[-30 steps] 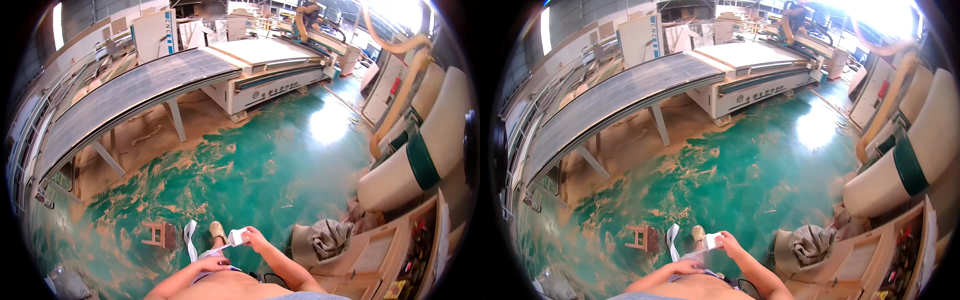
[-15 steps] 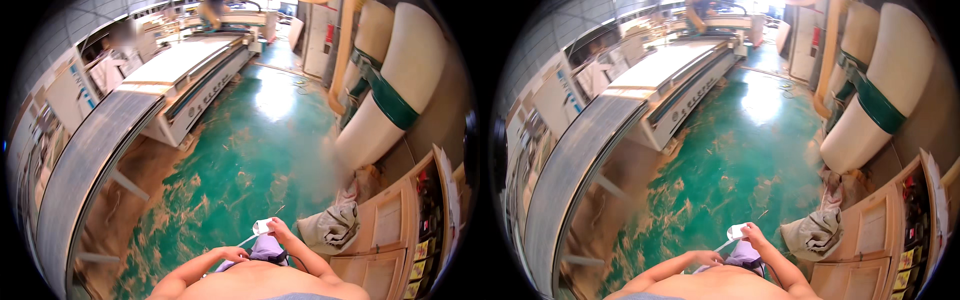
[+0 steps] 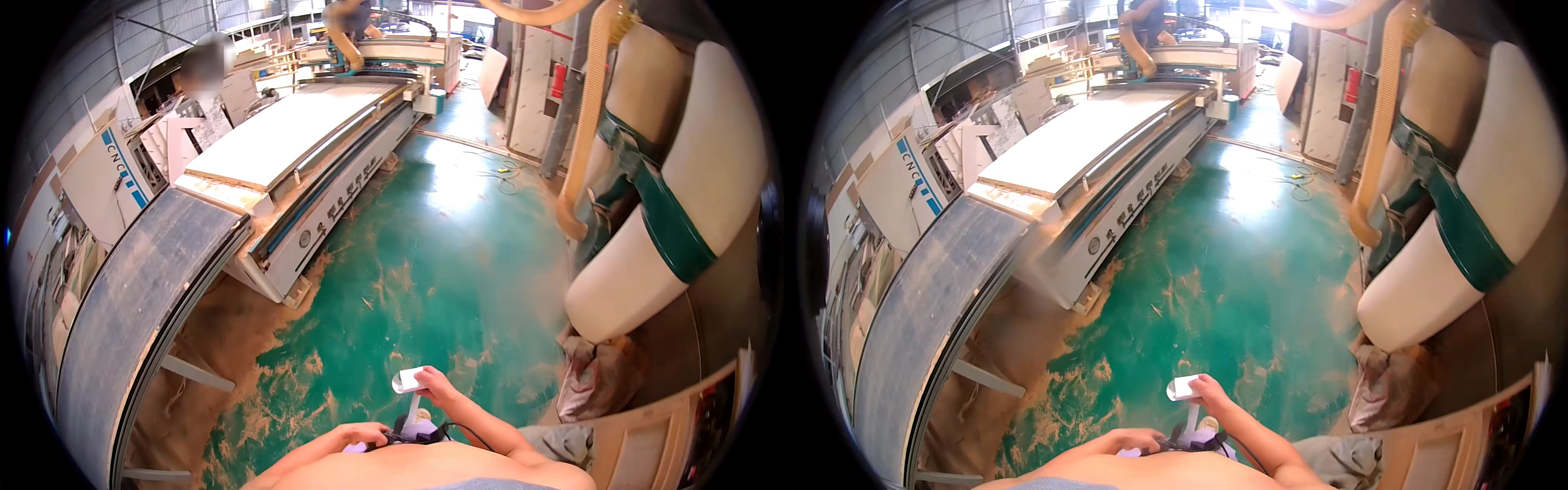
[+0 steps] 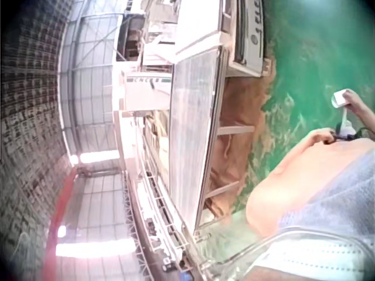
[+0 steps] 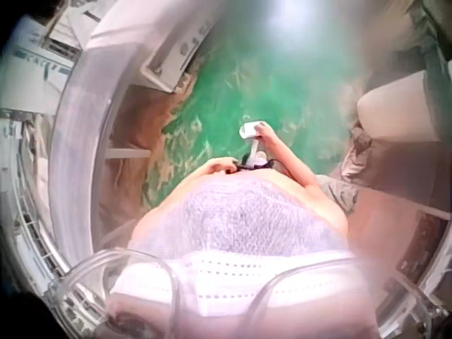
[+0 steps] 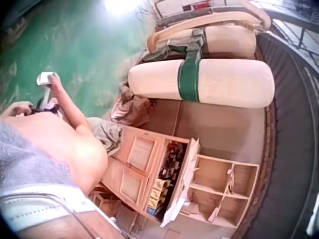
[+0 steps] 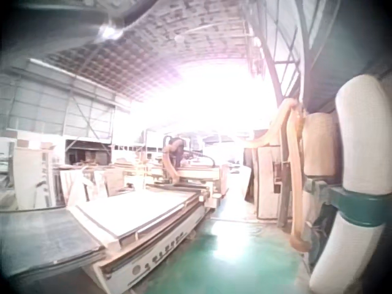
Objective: The person attaches barcode labels onto wooden boards on a cutting machine table, then lifts and transports the wooden panels and wood strips to stack them on the floor.
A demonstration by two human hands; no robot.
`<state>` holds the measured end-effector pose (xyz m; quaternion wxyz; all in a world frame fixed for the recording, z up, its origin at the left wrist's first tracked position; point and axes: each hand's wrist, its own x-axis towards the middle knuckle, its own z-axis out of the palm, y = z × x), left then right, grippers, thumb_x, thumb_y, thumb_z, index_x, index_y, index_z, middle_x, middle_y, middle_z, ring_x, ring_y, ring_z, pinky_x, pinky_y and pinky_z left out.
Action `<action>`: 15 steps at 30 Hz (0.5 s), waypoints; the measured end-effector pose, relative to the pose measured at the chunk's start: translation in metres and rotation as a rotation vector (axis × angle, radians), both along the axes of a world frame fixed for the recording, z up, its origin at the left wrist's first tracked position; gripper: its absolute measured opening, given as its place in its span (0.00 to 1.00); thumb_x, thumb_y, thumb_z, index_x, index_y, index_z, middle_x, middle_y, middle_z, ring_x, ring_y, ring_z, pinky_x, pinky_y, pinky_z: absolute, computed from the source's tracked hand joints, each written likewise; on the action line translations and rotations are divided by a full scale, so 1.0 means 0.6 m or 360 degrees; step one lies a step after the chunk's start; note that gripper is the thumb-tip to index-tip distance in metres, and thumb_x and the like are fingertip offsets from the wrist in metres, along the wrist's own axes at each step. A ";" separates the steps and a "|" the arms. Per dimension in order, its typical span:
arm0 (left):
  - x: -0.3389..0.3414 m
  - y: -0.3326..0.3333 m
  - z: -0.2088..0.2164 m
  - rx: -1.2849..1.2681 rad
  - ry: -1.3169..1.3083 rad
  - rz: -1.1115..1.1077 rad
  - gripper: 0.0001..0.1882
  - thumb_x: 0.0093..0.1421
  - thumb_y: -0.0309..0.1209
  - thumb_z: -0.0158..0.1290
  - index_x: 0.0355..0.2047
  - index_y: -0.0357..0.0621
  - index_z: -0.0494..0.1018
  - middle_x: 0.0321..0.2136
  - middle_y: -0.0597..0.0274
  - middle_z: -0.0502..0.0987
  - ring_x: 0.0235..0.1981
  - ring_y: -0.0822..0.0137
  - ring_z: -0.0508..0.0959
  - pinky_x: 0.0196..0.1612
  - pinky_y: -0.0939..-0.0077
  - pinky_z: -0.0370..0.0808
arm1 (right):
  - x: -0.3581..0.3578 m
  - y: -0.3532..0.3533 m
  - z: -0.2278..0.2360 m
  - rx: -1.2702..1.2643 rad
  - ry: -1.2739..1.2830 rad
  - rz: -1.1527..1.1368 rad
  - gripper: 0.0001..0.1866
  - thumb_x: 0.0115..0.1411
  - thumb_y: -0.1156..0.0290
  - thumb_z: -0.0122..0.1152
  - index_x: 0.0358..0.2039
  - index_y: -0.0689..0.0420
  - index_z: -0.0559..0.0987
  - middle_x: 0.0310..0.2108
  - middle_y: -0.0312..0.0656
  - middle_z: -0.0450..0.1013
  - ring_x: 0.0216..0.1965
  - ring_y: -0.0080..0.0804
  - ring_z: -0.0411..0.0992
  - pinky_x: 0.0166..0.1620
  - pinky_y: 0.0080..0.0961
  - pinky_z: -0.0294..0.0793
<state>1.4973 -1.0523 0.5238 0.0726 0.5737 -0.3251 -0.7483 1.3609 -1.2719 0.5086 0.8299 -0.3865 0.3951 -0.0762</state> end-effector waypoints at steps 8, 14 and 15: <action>0.244 -0.187 -0.093 -0.0395 -0.0333 0.0068 0.26 0.45 0.34 0.56 0.47 0.39 0.76 0.45 0.54 0.78 0.47 0.61 0.76 0.48 0.66 0.72 | 0.359 -0.201 0.034 -0.0215 0.0088 0.0396 0.18 0.59 0.68 0.57 0.50 0.54 0.71 0.44 0.40 0.73 0.46 0.33 0.73 0.43 0.35 0.73; 0.459 -0.329 -0.048 -0.0626 -0.0699 -0.0223 0.27 0.48 0.33 0.54 0.51 0.43 0.73 0.42 0.45 0.79 0.46 0.50 0.78 0.47 0.60 0.73 | 0.558 -0.277 0.041 -0.0170 0.0117 0.0359 0.18 0.58 0.68 0.57 0.49 0.55 0.71 0.43 0.40 0.73 0.46 0.33 0.73 0.42 0.34 0.74; 0.484 -0.353 -0.006 -0.0667 -0.0864 -0.0321 0.29 0.49 0.34 0.54 0.54 0.44 0.71 0.42 0.44 0.79 0.46 0.48 0.78 0.45 0.60 0.74 | 0.583 -0.297 0.042 -0.0169 0.0125 0.0357 0.18 0.58 0.68 0.57 0.49 0.55 0.71 0.43 0.40 0.73 0.46 0.33 0.73 0.42 0.34 0.74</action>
